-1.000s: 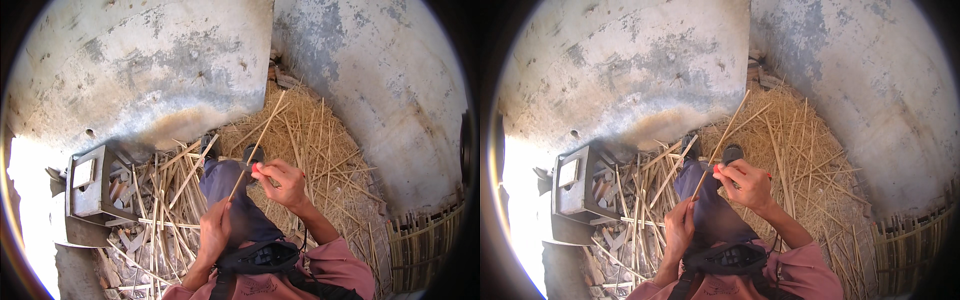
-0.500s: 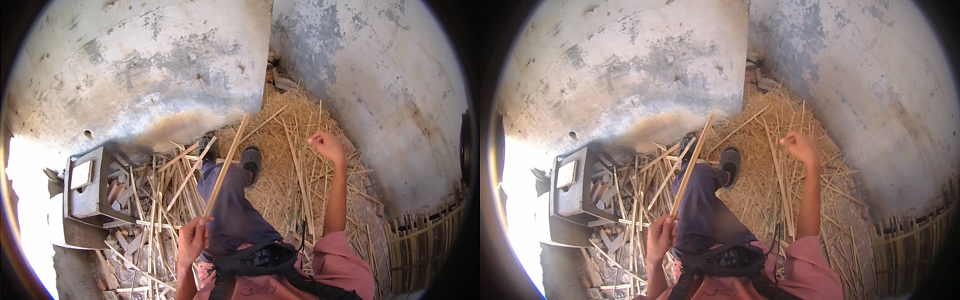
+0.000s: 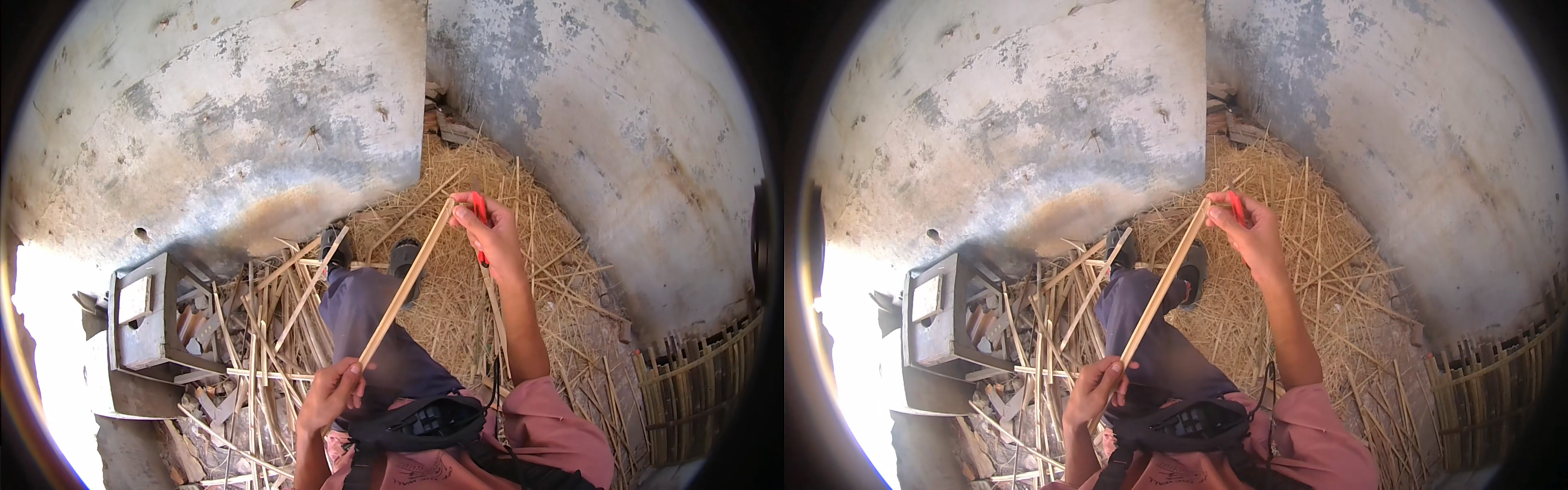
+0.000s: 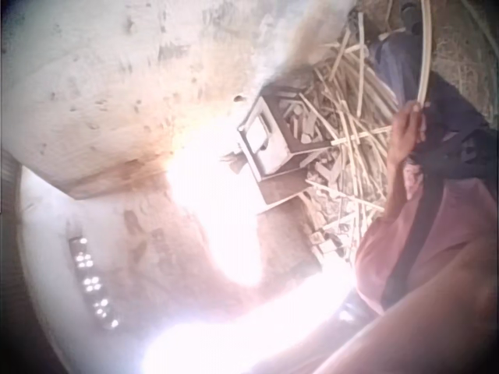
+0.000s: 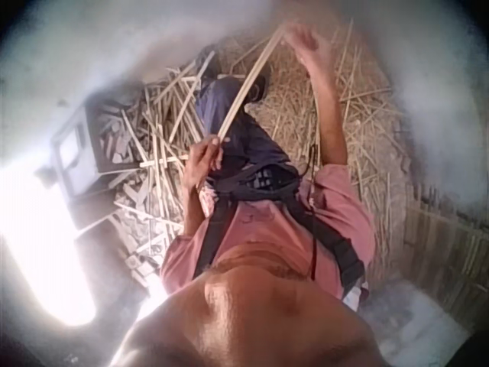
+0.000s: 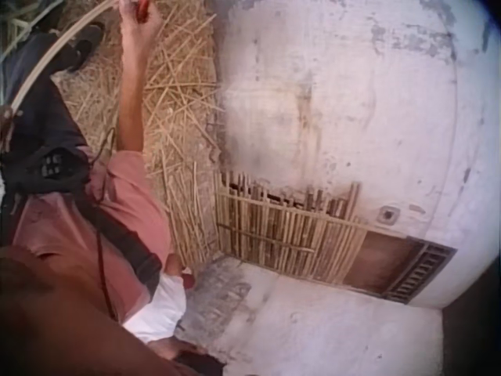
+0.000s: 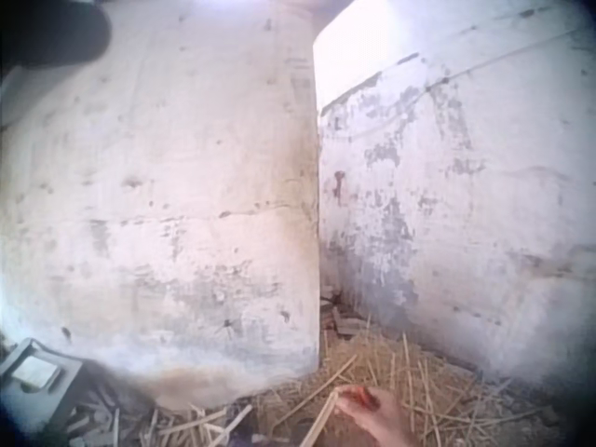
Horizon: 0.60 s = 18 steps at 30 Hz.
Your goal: The person whittles a thin strip of bamboo using a small red-handled knife while standing in a room with debris on the floor.
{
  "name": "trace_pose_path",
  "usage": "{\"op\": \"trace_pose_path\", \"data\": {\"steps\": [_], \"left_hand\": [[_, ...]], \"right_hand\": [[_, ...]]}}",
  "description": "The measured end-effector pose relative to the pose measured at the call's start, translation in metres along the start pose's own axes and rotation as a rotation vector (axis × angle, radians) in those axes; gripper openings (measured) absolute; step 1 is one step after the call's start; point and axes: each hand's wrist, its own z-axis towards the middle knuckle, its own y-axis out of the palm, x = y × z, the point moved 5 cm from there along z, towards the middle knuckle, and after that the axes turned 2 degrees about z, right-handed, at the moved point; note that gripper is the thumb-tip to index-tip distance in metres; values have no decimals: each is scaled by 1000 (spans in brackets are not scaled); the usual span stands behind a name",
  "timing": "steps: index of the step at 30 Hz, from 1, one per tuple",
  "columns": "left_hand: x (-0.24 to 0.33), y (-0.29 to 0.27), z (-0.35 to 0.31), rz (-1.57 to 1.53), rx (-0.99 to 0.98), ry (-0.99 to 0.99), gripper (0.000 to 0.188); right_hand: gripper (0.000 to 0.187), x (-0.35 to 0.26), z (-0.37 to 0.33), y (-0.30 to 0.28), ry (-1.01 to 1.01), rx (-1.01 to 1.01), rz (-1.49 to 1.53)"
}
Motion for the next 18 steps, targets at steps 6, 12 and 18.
{"op": "trace_pose_path", "data": {"steps": [6,12,18], "left_hand": [[10,-13,0,213,-45,8,33],[39,-17,9,535,226,405,41],[83,7,26,470,226,404,26]], "right_hand": [[19,7,-3,-4,-12,-17,51],[14,5,-15,-1,-17,46,202],[15,-3,-24,12,-48,36,242]]}}
